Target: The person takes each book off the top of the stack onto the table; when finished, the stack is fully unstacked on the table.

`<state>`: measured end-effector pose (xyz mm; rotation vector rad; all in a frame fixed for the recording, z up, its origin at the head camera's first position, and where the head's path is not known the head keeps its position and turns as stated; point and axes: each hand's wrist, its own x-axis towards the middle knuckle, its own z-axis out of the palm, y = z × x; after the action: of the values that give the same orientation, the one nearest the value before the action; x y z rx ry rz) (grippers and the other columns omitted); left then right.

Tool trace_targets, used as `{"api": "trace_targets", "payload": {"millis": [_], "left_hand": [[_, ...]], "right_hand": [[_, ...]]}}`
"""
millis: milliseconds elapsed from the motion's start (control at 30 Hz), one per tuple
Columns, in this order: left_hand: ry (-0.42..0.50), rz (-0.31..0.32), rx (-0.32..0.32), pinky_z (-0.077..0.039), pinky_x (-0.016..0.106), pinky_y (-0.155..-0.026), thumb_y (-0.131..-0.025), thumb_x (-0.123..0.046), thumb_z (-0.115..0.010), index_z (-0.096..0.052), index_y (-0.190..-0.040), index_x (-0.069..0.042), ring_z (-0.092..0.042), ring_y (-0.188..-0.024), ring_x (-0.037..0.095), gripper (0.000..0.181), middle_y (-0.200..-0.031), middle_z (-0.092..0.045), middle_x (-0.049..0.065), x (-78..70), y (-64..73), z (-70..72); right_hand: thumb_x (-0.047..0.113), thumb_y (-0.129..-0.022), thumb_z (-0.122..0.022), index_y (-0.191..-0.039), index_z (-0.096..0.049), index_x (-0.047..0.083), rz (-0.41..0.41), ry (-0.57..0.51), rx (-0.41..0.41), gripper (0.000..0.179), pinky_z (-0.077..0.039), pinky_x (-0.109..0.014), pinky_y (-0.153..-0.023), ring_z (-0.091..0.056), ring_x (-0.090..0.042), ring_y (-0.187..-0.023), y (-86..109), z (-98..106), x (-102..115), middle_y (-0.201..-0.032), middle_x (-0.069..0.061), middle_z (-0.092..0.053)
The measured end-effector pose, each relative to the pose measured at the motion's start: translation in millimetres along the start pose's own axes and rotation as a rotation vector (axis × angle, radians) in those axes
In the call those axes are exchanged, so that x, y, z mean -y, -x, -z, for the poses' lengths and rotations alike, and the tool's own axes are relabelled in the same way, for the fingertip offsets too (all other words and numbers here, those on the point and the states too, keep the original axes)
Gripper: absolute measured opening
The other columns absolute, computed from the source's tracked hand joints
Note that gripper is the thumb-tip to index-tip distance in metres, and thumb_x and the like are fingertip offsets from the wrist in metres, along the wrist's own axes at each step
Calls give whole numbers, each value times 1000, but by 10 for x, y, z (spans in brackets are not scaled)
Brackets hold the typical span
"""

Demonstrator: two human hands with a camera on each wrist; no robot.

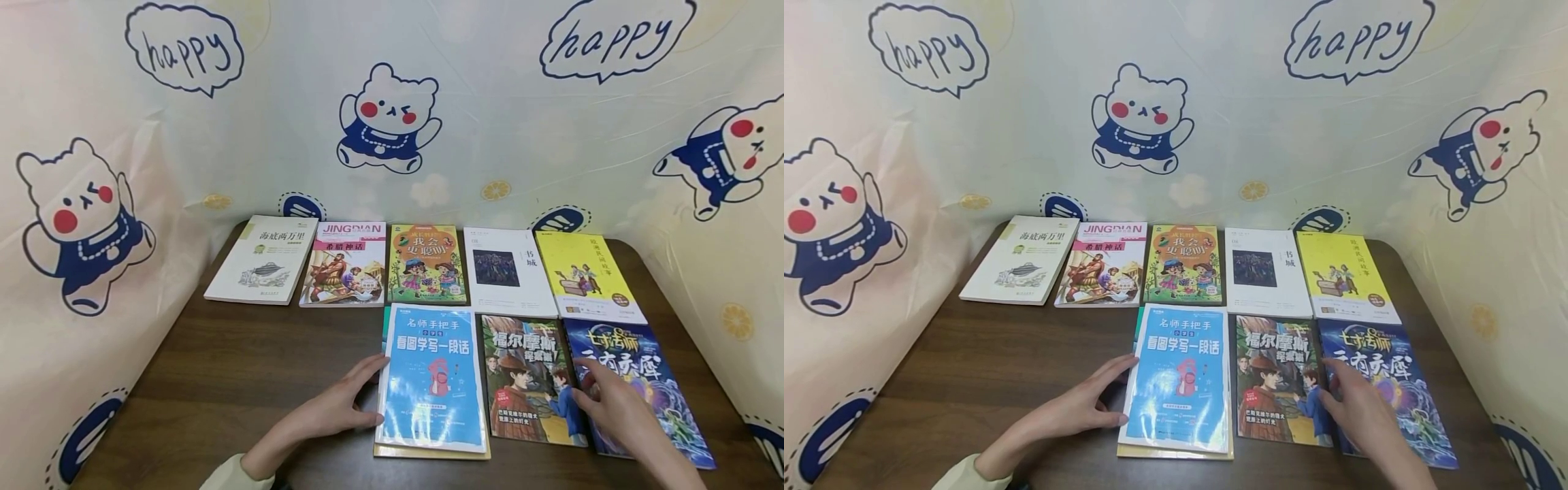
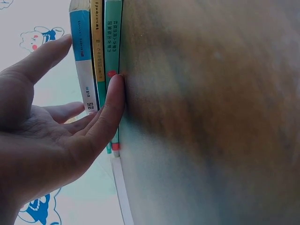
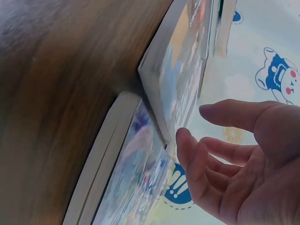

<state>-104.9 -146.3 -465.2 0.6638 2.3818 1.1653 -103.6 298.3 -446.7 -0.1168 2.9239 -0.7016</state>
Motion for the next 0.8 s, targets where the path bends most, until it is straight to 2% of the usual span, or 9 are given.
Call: {"api": "trace_targets", "payload": {"millis": [233,433,600,667,800], "left_hand": [[1,15,3,-30,60,-104,-87,-36,-71,-23,-154,-17,-24,-140,34,84,-158,-18,11,2,2,2],[-3,14,9,-31,59,-104,-87,-36,-70,-23,-154,-17,-23,-141,34,84,-158,-18,11,11,-3,0],[2,11,10,-31,59,-104,-88,-35,-70,-23,-154,-16,-24,-140,35,84,-157,-18,12,1,0,3],[1,7,7,-31,59,-104,-88,-35,-70,-23,-154,-16,-24,-140,35,84,-157,-18,12,-4,2,5],[-8,1,2,-31,58,-104,-88,-35,-70,-23,-154,-15,-25,-140,34,84,-157,-19,12,-6,4,2]], "right_hand": [[13,-90,-65,-133,-47,-7,66,-53,-7,51,-47,-29,-56,-57,-11,-68,-61,-79,188,-86,-3,-61],[22,-92,-66,-142,-39,2,88,-111,24,60,-49,-31,-56,-64,-18,-75,-91,-165,404,-102,-12,-65],[29,-94,-63,-148,-32,7,141,-212,72,67,-52,-32,-63,-65,-22,-85,-118,-257,578,-121,-16,-62],[30,-94,-63,-149,-30,7,177,-246,90,68,-52,-30,-68,-65,-21,-89,-127,-302,638,-127,-17,-59],[33,-93,-64,-151,-27,12,206,-261,119,72,-51,-27,-66,-62,-15,-85,-139,-378,746,-128,-17,-56]]}}
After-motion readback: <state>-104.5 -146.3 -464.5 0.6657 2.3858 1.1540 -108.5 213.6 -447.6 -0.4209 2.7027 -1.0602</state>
